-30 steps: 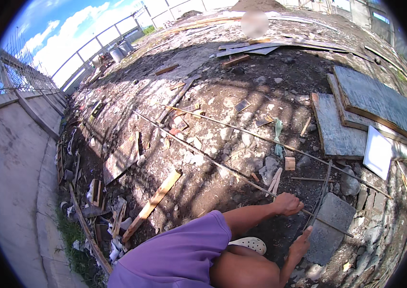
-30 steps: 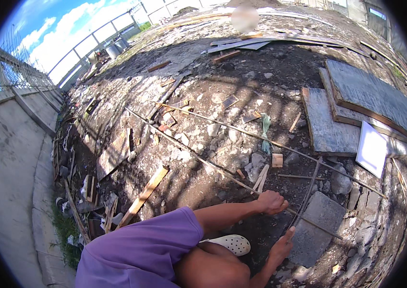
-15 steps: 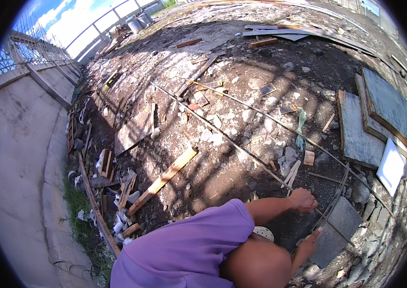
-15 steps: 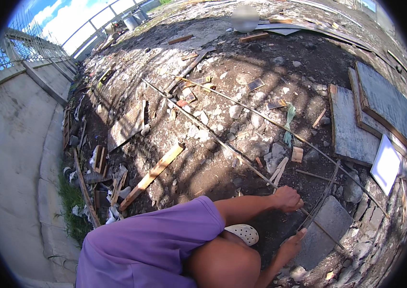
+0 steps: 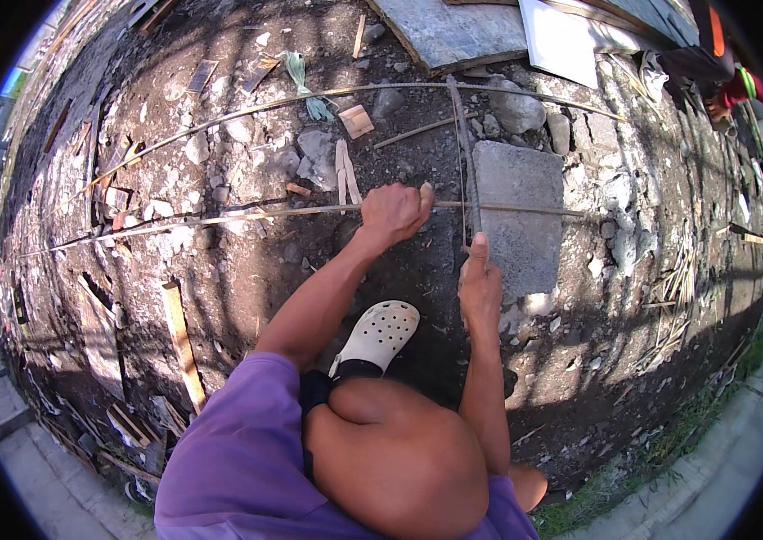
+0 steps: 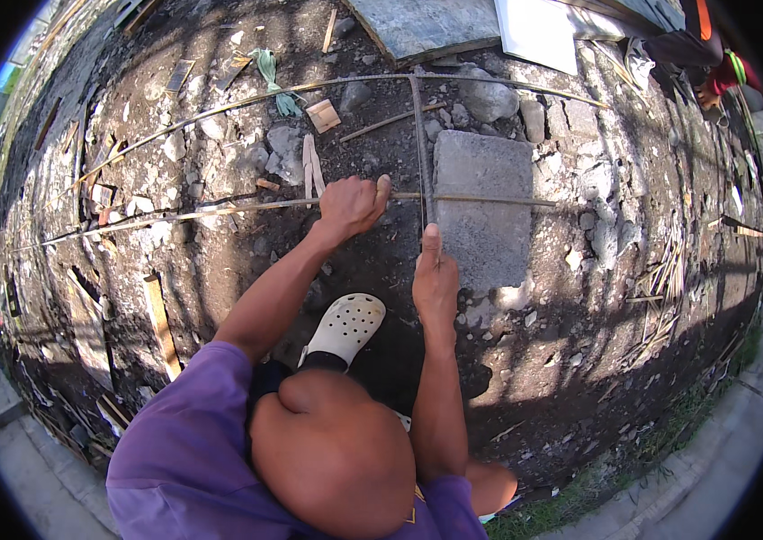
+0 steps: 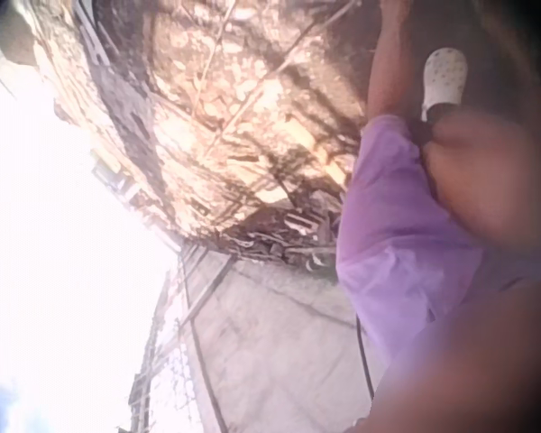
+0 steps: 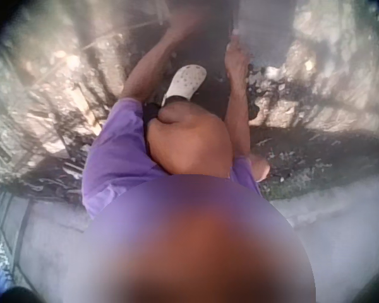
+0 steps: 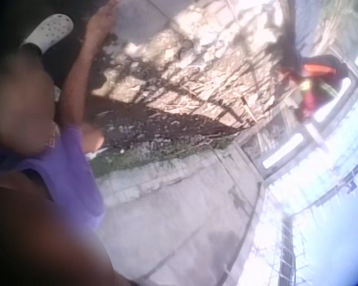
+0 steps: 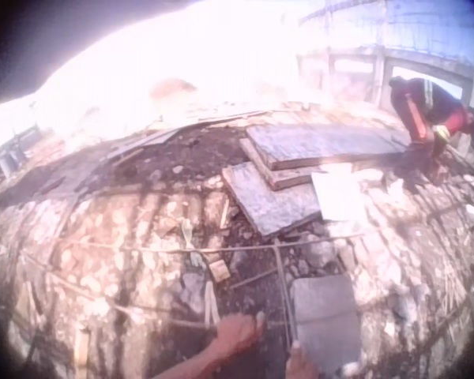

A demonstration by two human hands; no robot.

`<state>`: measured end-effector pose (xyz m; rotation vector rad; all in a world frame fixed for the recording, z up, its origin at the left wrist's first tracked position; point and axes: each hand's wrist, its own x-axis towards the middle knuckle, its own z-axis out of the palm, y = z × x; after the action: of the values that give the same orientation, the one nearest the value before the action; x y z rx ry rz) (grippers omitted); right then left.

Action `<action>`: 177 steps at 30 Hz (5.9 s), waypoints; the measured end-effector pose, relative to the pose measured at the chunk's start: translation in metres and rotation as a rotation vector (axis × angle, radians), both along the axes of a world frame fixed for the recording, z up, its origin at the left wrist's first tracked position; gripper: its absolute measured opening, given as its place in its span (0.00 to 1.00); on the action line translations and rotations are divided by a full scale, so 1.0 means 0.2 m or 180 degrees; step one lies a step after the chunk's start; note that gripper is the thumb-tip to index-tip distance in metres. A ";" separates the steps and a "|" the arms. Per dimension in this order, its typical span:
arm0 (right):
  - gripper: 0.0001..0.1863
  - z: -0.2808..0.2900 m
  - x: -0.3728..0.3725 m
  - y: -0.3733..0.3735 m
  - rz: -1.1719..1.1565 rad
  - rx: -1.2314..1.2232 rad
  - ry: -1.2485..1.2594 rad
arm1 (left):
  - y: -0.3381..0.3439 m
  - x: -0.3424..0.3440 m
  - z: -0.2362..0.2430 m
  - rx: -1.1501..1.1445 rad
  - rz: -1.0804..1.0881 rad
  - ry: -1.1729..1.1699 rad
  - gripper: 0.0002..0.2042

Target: The person uses a hacksaw to cut a metal rod placed on a concrete block. They reposition the rod and continue sawing to complete the cut. A second worker is visible in the background but not interacting with the task.

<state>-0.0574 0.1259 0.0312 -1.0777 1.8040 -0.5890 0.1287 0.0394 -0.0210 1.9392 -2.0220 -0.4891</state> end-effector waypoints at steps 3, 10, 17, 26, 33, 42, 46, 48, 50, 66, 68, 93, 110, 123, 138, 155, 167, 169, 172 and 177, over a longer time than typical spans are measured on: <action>0.46 0.03 0.02 0.00 -0.0037 0.0038 -0.0022 | 0.00 -0.01 -0.01 -0.0039 0.0070 -0.0038 0.30; 0.46 -0.05 -0.01 0.05 0.0037 -0.0292 0.0013 | -0.03 -0.02 0.00 0.0171 0.0206 0.0042 0.26; 0.37 0.32 -0.02 0.60 -0.0527 0.0895 0.0118 | -0.01 -0.05 -0.06 0.0073 0.0438 0.0073 0.27; 0.41 0.02 0.01 0.12 -0.0097 0.0314 0.0346 | -0.03 -0.03 -0.08 -0.0116 0.0401 0.0134 0.27; 0.36 0.40 -0.05 0.63 -0.0407 0.0687 0.0137 | -0.01 -0.05 -0.12 -0.0191 0.0499 0.0156 0.26; 0.37 0.04 0.00 0.25 -0.0178 0.0245 0.0389 | -0.04 -0.04 -0.08 -0.0168 0.0405 0.0043 0.26; 0.32 0.23 -0.10 0.71 -0.0183 0.0171 0.0207 | -0.04 -0.04 -0.10 -0.0255 0.0354 0.0028 0.26; 0.30 0.39 -0.11 0.79 -0.0564 0.0683 0.0109 | -0.03 -0.05 -0.11 -0.0322 0.0472 0.0009 0.26; 0.31 0.44 -0.06 0.64 -0.0375 0.0894 0.0161 | -0.02 -0.06 -0.10 -0.0110 0.0501 0.0080 0.26; 0.32 0.39 0.00 0.59 -0.0425 0.0727 0.0099 | 0.00 -0.07 -0.14 -0.0276 0.0497 0.0077 0.26; 0.34 0.25 0.05 0.26 -0.0271 0.0387 0.0263 | 0.00 -0.06 -0.12 -0.0246 0.0502 0.0071 0.26; 0.28 0.41 -0.07 0.66 -0.0203 0.0492 0.0169 | 0.01 -0.06 -0.15 -0.0446 0.0451 -0.0106 0.23; 0.25 0.48 -0.07 0.54 -0.0194 0.1098 0.0261 | 0.02 -0.07 -0.15 -0.0243 0.0423 -0.0272 0.24; 0.27 0.43 -0.09 0.69 -0.0209 0.0604 0.0140 | 0.00 -0.07 -0.15 -0.0566 0.0452 -0.0114 0.23; 0.34 0.42 -0.06 0.57 -0.0353 0.1002 0.0242 | 0.01 -0.06 -0.17 -0.1064 0.0422 0.0168 0.22; 0.31 0.36 -0.07 0.71 -0.0512 0.0943 0.0243 | -0.01 -0.07 -0.14 -0.0326 0.0582 -0.0069 0.25; 0.35 0.12 0.02 0.40 -0.0047 -0.0090 0.0375 | -0.04 -0.05 -0.09 -0.0321 0.0449 -0.0037 0.25; 0.33 0.33 -0.04 0.66 -0.0436 0.0620 0.0162 | -0.03 -0.06 -0.13 -0.0409 0.0515 -0.0056 0.25; 0.33 0.48 -0.04 0.66 -0.0328 0.0778 0.0081 | 0.02 -0.08 -0.15 -0.0347 0.0601 0.0028 0.25; 0.39 0.03 0.11 0.08 -0.0089 -0.0254 0.0415 | -0.05 -0.05 -0.11 -0.0250 0.0553 -0.0061 0.26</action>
<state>-0.0353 0.1415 0.0371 -1.1696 1.9247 -0.6246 0.1183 0.0302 -0.0423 2.0549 -1.8332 -0.3454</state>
